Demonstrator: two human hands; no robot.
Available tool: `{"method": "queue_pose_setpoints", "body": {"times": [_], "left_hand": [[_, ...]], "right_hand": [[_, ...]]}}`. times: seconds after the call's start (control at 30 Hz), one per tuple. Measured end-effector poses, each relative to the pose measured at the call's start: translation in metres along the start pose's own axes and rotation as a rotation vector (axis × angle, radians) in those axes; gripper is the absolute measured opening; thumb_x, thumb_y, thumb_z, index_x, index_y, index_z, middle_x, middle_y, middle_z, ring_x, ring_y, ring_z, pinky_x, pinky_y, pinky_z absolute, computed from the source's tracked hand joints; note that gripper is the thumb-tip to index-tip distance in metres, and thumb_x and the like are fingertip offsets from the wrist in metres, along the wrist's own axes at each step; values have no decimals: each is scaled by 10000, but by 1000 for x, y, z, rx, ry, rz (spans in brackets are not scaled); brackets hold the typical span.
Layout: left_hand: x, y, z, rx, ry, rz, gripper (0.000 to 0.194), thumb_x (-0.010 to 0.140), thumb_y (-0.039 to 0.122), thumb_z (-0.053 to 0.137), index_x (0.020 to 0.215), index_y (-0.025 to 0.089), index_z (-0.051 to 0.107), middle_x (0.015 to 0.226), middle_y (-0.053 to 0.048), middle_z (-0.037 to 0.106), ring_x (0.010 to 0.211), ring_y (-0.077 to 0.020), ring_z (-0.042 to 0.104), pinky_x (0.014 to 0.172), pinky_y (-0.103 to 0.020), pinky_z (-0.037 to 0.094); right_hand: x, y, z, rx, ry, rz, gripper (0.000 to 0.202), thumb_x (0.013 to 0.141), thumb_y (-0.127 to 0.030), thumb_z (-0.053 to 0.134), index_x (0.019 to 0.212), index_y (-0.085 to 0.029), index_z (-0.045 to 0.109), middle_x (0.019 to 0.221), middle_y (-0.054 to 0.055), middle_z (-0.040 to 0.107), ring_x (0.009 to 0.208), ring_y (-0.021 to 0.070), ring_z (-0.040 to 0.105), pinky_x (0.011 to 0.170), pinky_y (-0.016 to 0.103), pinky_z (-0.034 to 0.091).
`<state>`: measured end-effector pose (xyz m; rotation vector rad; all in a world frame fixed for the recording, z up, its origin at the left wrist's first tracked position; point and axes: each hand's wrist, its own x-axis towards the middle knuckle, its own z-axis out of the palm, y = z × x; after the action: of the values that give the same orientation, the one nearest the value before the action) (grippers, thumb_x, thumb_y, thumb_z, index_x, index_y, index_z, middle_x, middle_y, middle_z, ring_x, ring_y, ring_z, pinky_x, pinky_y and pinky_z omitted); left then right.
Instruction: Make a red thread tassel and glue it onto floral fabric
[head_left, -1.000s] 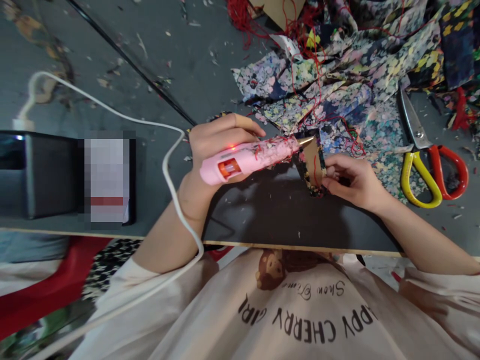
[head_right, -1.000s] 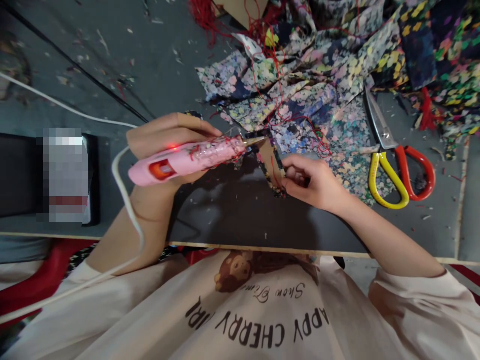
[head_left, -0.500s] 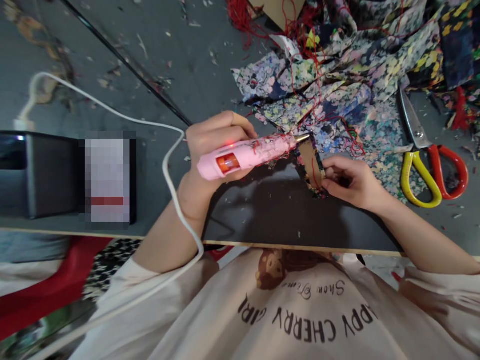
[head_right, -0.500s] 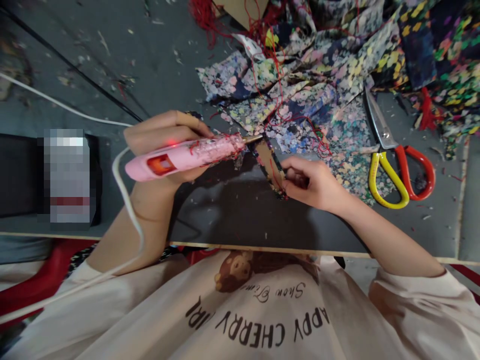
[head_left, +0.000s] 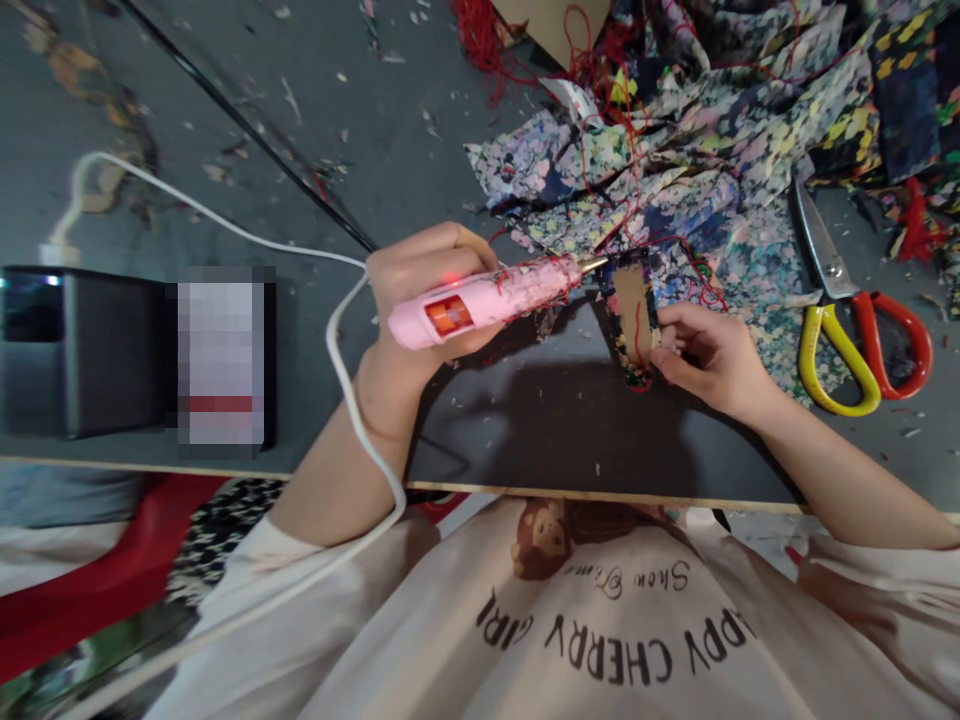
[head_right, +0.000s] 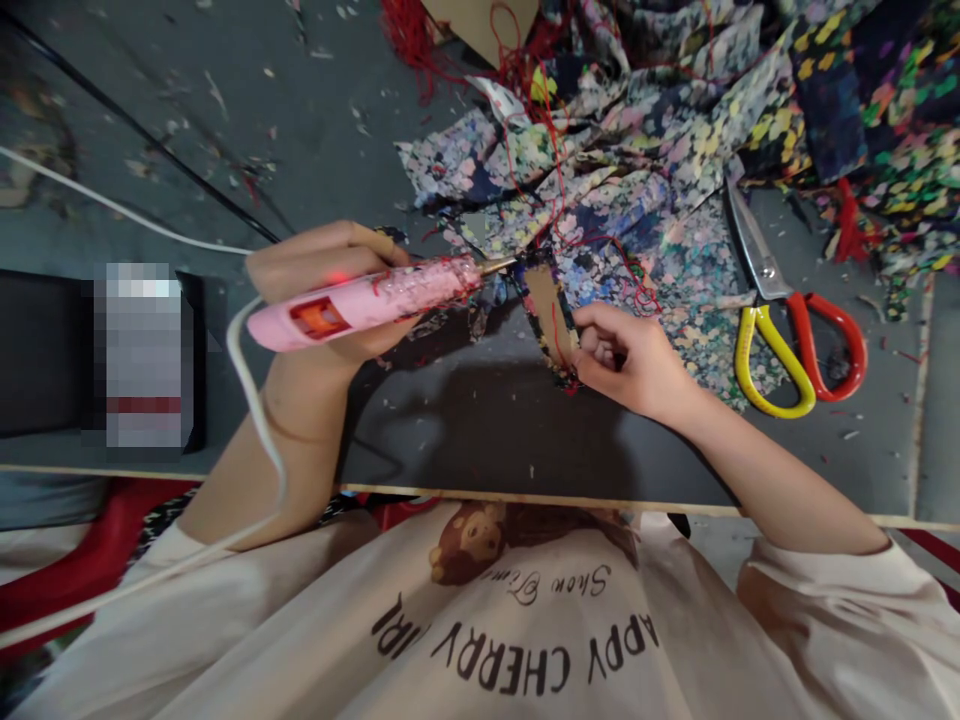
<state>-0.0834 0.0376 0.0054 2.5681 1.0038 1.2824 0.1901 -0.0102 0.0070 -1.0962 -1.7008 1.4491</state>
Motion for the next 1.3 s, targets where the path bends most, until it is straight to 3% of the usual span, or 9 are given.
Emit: {"method": "queue_pose_setpoints", "body": {"times": [0.53, 0.7, 0.8, 0.93, 1.03, 1.2, 1.3], "left_hand": [[-4, -4, -1, 22, -11, -19, 336, 857, 374, 547, 600, 187, 438, 646, 9, 563, 560, -78, 526, 511, -198, 372], [-5, -7, 1, 38, 38, -72, 250, 850, 378, 607, 695, 193, 541, 694, -10, 624, 598, -98, 572, 556, -222, 430], [-6, -11, 3, 154, 101, -207, 190, 838, 353, 643, 758, 196, 570, 754, -34, 673, 696, -130, 637, 649, -260, 498], [-7, -23, 1, 304, 147, -462, 266, 822, 478, 565, 745, 234, 494, 827, -75, 644, 823, -212, 636, 748, -389, 518], [-8, -33, -4, 341, 99, -598, 110, 833, 341, 518, 856, 245, 470, 1003, -94, 602, 1020, -239, 588, 925, -467, 468], [-6, -55, -6, 370, -27, -849, 279, 701, 157, 594, 938, 216, 461, 1171, -98, 515, 1189, -275, 481, 1051, -508, 391], [-4, -72, -3, 445, -11, -975, 437, 580, 15, 611, 967, 155, 463, 1204, -153, 475, 1208, -305, 440, 1076, -521, 359]], "right_hand": [[-2, 0, -3, 90, 31, 39, 111, 788, -176, 616, 890, -198, 579, 579, -80, 469, 446, 32, 385, 441, 179, 308], [0, 1, -11, 361, 140, 171, 250, 714, -321, 765, 880, -220, 607, 599, -69, 558, 467, 62, 479, 423, 184, 403], [4, 0, -19, 540, 289, 209, 350, 632, -399, 829, 852, -238, 609, 606, -69, 578, 448, 69, 479, 374, 186, 390], [7, -1, -26, 579, 388, 206, 354, 598, -388, 844, 832, -246, 620, 626, -66, 595, 448, 66, 481, 358, 182, 391], [7, 1, -28, 595, 399, 208, 325, 603, -370, 838, 816, -242, 629, 627, -67, 601, 440, 65, 486, 359, 184, 402], [7, -10, -37, 583, 500, 165, 275, 608, -349, 816, 797, -245, 644, 647, -51, 609, 446, 81, 476, 354, 213, 364], [1, -31, -48, 531, 617, 103, 176, 625, -287, 778, 760, -248, 673, 723, -23, 642, 562, 109, 548, 480, 245, 449]]}}
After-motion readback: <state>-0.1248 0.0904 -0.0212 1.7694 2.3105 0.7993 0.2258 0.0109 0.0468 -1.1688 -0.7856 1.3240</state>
